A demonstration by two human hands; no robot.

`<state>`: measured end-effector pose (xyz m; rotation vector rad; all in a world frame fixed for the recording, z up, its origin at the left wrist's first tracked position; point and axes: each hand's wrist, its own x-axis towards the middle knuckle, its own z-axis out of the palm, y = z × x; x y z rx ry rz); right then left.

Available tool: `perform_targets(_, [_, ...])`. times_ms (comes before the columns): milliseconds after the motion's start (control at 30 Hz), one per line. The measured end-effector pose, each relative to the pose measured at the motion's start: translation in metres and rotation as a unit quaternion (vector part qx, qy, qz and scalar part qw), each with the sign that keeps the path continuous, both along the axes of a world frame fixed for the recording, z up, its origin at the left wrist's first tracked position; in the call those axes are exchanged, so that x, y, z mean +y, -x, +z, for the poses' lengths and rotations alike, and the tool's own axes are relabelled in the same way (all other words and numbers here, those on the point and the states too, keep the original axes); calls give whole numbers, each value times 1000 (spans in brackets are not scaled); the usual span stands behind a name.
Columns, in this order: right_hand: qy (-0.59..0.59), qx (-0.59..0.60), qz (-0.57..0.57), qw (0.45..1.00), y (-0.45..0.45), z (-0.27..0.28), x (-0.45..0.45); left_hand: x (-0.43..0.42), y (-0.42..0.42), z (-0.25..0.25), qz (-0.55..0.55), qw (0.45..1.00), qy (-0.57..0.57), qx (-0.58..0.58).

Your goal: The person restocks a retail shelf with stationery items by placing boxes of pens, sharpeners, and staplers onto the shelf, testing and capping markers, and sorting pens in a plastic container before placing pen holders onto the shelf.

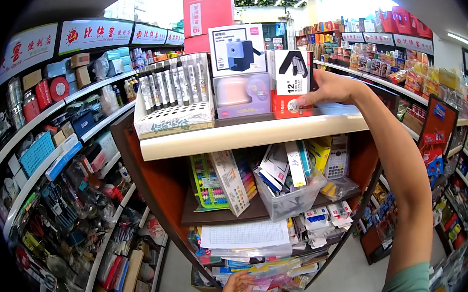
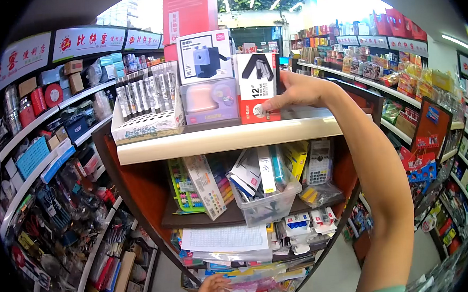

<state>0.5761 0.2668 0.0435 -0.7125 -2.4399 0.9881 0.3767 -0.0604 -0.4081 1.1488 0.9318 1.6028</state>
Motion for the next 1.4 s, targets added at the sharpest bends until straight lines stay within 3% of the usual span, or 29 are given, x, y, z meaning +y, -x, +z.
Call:
perform_targets(167, [-43, -54, -41, 997, 8, -1, -12, 8, -2, -15, -14, 997, 51, 50])
perform_targets(267, [-163, -78, -97, 979, 14, -9, -1, 12, -9, -15, -40, 994, 79, 68])
perform_targets(433, [-111, -82, -80, 987, 13, -1, -8, 18, -28, 6, -71, 994, 60, 66])
perform_targets(533, [-139, -42, -110, 983, 16, -1, -29, 23, -30, 3, -86, 994, 53, 49])
perform_targets(633, [-143, -55, -111, 982, 19, -2, -10, 24, -25, 8, -162, 981, 94, 45])
perform_targets(700, [-233, -89, -222, 943, 11, -4, -8, 22, -26, 16, -169, 975, 115, 81])
perform_targets(767, [-231, -88, -229, 942, -10, 7, -28, 22, -28, 9, -175, 976, 110, 63])
perform_targets(833, [-341, -18, -193, 920, -35, 7, -50, 24, -27, 6, -175, 974, 115, 90])
perform_targets(867, [-313, -10, -264, 913, -47, 12, -74, 25, -29, 4, -165, 974, 125, 95])
perform_targets(933, [-368, 76, -266, 888, -76, -16, -104, 27, -27, -9, -171, 969, 132, 121])
perform_targets(967, [-446, 154, -197, 859, -89, -44, -115, 28, -27, -14, -172, 965, 129, 150])
perform_targets(1000, [-451, 258, -181, 835, -92, -74, -128, 29, -29, -15, -169, 966, 135, 143])
perform_targets(1100, [-415, 276, -159, 852, -115, -185, -179, 36, -33, -41, -209, 953, 179, 129])
perform_targets(1133, [-412, 218, -202, 861, -119, -238, -191, 39, -36, -47, -227, 947, 186, 130])
perform_targets(1233, [-158, 125, -248, 948, -108, -367, -235, 52, -44, -62, -295, 921, 194, 162])
perform_targets(1333, [-136, 79, -332, 930, -101, -424, -277, 67, -56, -66, -372, 889, 190, 186])
perform_targets(1400, [20, 130, -405, 905, -100, -434, -298, 78, -70, -65, -415, 865, 191, 206])
